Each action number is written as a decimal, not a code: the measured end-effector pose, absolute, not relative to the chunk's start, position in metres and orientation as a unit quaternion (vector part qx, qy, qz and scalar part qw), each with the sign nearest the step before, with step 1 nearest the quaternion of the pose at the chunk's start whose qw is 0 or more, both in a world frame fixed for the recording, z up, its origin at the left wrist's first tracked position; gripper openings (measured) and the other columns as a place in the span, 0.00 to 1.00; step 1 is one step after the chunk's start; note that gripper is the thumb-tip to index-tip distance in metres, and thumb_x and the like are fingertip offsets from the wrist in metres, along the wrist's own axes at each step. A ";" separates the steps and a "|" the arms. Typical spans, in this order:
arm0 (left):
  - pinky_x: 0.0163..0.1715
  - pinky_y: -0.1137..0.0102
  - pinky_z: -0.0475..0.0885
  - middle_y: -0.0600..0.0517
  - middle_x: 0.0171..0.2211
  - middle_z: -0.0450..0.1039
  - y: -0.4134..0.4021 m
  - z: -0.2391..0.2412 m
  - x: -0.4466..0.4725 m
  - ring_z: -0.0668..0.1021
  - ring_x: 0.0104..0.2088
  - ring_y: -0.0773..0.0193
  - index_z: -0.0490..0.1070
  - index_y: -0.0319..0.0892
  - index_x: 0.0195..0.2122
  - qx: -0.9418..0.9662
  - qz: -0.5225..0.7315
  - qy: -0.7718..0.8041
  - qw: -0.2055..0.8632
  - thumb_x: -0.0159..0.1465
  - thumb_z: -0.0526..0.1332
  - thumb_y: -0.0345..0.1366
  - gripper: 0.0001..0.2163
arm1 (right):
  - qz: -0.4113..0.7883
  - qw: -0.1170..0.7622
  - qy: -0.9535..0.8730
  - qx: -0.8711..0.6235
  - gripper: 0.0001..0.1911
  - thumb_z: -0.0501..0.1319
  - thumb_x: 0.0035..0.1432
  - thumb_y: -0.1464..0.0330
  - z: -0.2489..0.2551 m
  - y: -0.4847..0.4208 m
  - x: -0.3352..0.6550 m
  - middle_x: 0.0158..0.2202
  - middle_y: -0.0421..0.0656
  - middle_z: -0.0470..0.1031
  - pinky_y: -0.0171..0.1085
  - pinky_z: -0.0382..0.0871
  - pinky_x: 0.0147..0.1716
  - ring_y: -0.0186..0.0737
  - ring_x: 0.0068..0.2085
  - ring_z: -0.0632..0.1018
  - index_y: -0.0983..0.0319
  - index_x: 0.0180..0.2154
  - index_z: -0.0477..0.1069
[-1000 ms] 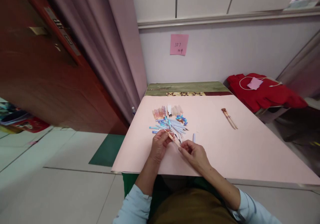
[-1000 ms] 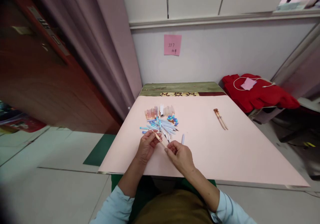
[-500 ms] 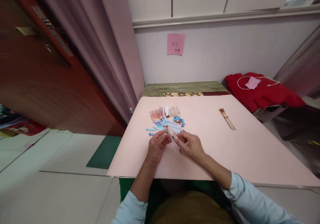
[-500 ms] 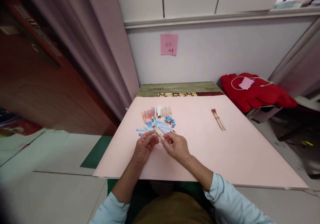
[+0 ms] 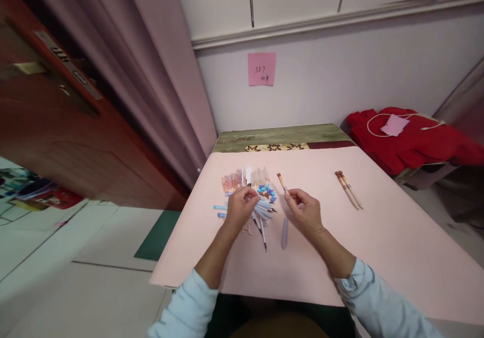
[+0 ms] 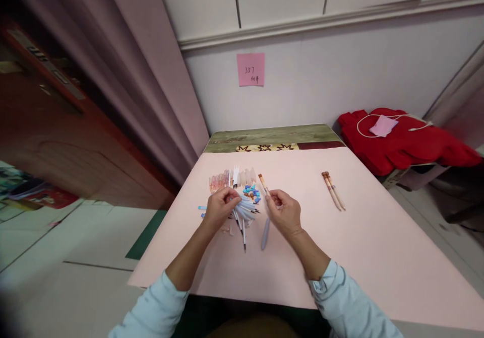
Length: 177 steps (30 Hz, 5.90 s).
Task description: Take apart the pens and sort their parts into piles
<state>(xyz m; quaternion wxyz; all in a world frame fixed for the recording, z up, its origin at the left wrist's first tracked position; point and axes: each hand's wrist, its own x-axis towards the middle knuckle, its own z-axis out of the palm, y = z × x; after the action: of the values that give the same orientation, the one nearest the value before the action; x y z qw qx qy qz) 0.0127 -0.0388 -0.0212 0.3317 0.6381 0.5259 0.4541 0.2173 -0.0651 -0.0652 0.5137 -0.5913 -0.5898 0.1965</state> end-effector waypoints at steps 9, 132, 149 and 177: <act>0.39 0.64 0.64 0.45 0.28 0.73 0.005 -0.045 0.060 0.74 0.36 0.54 0.76 0.42 0.25 0.772 0.198 0.599 0.082 0.53 0.65 0.30 0.01 | 0.190 0.506 -0.620 -0.569 0.13 0.58 0.59 0.60 -0.061 -0.063 0.221 0.25 0.39 0.73 0.29 0.63 0.25 0.32 0.25 0.70 0.61 0.35 0.75; 0.26 0.69 0.76 0.46 0.36 0.76 -0.051 -0.011 0.039 0.78 0.27 0.65 0.69 0.38 0.43 0.387 0.608 0.511 0.469 0.58 0.63 0.50 0.21 | 0.161 0.503 -0.676 -0.513 0.04 0.60 0.57 0.66 -0.059 -0.066 0.210 0.28 0.40 0.74 0.32 0.68 0.30 0.33 0.27 0.73 0.60 0.32 0.72; 0.22 0.76 0.70 0.51 0.39 0.77 -0.105 -0.055 -0.102 0.74 0.27 0.68 0.73 0.43 0.42 0.347 0.563 0.695 0.281 0.59 0.61 0.50 0.17 | 0.030 0.384 -0.383 -0.840 0.14 0.61 0.48 0.57 -0.057 -0.064 0.401 0.27 0.42 0.78 0.35 0.60 0.25 0.40 0.28 0.75 0.59 0.32 0.78; 0.23 0.76 0.69 0.49 0.38 0.77 -0.103 -0.062 -0.102 0.74 0.29 0.67 0.74 0.41 0.42 0.376 0.536 0.700 0.286 0.59 0.60 0.51 0.19 | 0.053 0.223 -0.398 -0.888 0.16 0.57 0.51 0.57 -0.068 -0.031 0.418 0.30 0.45 0.80 0.36 0.60 0.27 0.44 0.31 0.76 0.56 0.33 0.81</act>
<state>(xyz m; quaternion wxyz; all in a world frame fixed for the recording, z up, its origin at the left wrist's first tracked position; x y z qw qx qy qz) -0.1019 -0.1031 -0.0615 0.2860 0.3756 0.7002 0.5357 0.4180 -0.0305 -0.0684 0.2234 -0.8884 -0.3976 0.0526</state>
